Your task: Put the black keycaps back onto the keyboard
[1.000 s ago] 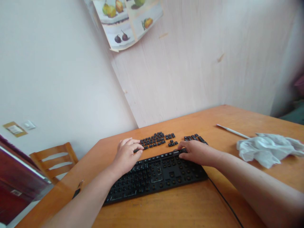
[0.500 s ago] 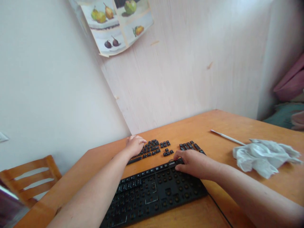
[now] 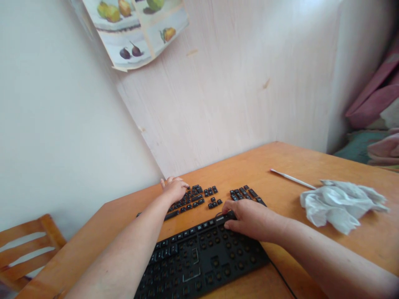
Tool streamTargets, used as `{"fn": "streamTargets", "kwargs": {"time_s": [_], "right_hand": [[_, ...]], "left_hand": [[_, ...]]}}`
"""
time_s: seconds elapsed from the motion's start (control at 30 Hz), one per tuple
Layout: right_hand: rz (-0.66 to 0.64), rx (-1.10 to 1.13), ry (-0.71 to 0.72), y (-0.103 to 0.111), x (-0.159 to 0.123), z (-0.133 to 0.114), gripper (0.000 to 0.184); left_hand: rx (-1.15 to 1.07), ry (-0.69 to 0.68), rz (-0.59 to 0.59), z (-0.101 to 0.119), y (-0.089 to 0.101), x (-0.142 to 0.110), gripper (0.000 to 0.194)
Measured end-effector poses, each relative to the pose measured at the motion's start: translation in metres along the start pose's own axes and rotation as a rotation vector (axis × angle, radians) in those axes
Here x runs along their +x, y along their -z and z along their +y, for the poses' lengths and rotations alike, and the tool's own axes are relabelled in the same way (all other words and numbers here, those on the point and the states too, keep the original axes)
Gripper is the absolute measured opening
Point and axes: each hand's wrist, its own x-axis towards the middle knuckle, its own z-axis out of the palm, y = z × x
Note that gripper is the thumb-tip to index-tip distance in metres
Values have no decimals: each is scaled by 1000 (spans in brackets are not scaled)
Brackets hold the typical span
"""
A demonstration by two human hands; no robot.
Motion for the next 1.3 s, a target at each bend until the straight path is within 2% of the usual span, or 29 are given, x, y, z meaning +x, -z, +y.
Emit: {"fn": "streamTargets", "kwargs": {"time_s": [0.2, 0.47, 0.7, 1.07, 1.3], "right_hand": [[-10, 6, -8, 0, 0, 0, 35], [1, 31, 1, -2, 0, 2, 34], [9, 32, 4, -3, 1, 5, 34], [-17, 16, -11, -1, 2, 1, 35], [-22, 14, -20, 0, 1, 0, 36]], "left_hand": [[-8, 15, -11, 0, 6, 10, 17], [-12, 18, -72, 1, 4, 19, 12], [9, 25, -74, 3, 2, 24, 10], [25, 13, 5, -6, 11, 10, 14], [18, -24, -15, -7, 5, 7, 16]]}}
